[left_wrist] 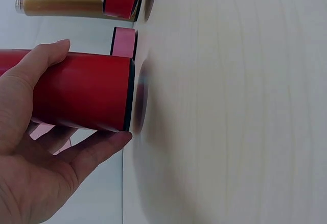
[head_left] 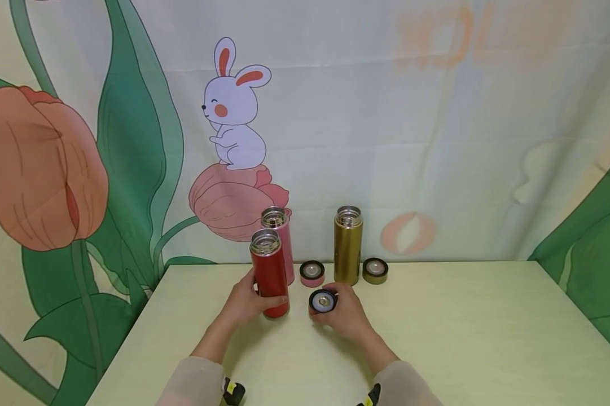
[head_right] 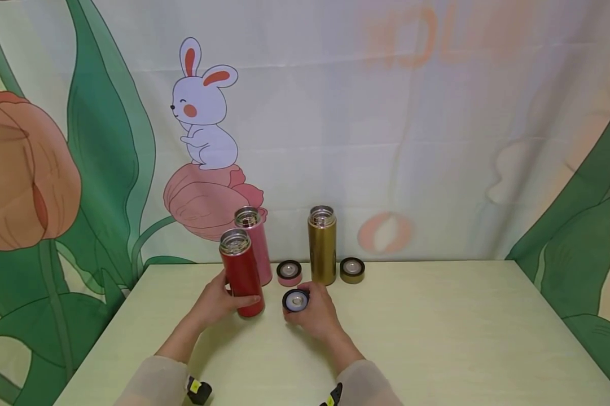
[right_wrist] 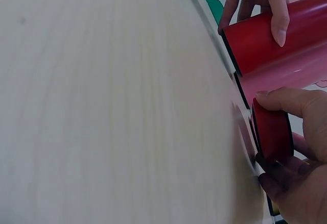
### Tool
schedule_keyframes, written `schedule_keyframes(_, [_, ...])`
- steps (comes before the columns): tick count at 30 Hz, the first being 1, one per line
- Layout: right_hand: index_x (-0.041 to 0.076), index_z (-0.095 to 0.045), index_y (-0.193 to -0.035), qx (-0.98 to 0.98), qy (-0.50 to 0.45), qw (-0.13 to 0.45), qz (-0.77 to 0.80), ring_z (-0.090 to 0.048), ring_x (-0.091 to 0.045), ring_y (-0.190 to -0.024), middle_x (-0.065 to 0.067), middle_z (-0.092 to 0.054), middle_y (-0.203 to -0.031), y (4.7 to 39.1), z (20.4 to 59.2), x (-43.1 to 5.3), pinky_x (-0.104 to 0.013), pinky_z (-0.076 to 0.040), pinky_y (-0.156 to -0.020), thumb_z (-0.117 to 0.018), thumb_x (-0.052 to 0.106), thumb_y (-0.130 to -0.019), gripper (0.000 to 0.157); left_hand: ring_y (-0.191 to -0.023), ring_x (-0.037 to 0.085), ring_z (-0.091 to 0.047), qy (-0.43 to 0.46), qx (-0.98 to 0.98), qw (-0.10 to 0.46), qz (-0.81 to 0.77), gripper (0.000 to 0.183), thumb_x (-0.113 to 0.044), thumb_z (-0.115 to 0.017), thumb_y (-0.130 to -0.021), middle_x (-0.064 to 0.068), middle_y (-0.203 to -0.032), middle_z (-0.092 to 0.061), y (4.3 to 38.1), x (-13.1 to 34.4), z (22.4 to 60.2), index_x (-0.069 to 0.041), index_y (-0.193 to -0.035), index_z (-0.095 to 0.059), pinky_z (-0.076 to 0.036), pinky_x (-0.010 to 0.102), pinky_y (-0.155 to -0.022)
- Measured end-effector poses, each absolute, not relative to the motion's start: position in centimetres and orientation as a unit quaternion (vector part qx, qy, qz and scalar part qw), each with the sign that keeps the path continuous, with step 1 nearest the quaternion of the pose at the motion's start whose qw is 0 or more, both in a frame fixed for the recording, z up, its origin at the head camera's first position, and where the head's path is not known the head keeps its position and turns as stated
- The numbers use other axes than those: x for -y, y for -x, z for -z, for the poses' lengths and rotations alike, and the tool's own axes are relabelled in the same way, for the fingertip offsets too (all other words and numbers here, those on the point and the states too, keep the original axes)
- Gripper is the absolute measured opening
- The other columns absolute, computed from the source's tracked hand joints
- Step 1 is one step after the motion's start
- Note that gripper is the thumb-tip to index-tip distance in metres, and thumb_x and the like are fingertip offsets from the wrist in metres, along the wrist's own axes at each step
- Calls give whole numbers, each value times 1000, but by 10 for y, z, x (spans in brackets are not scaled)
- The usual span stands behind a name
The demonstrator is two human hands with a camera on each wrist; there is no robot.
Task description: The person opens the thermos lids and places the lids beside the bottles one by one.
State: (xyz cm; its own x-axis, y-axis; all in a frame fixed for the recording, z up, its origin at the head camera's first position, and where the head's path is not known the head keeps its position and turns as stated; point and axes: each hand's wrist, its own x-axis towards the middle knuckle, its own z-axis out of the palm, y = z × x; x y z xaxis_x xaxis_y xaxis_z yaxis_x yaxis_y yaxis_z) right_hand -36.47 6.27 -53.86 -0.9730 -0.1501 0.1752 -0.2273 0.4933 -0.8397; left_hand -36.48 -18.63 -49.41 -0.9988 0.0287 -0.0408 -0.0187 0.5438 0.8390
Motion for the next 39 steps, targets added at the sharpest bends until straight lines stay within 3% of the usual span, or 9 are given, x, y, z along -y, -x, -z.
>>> schedule_keyframes(15, [4,-64,-122,874,-98,43,-474,-61,-35,-115,-14,-62,-118,367,539,-46,-53,-47,-104,-96,19,-67,66,-134,33,-56,-14,-876,34,-480,85,-38,-89,-82,6,-146,-58,366,188,499,-19,-151,-43,-54,54,-104])
schedule_keyframes(22, [4,-64,-121,886,-91,48,-453,-62,-34,-114,-12,-62,-115,367,540,-41,-58,-42,-101,-96,23,-68,64,-135,33,-55,-12,-876,38,-481,84,-36,-89,-82,6,-147,-58,365,188,501,-20,-151,-43,-53,55,-105])
schedule_keyframes(39, [5,-62,-120,895,-85,56,-433,-64,-32,-112,-10,-62,-113,366,541,-36,-55,-39,-95,-95,25,-70,63,-131,31,-57,-22,-880,40,-474,84,-38,-89,-81,5,-144,-60,366,191,502,-20,-150,-44,-54,54,-104])
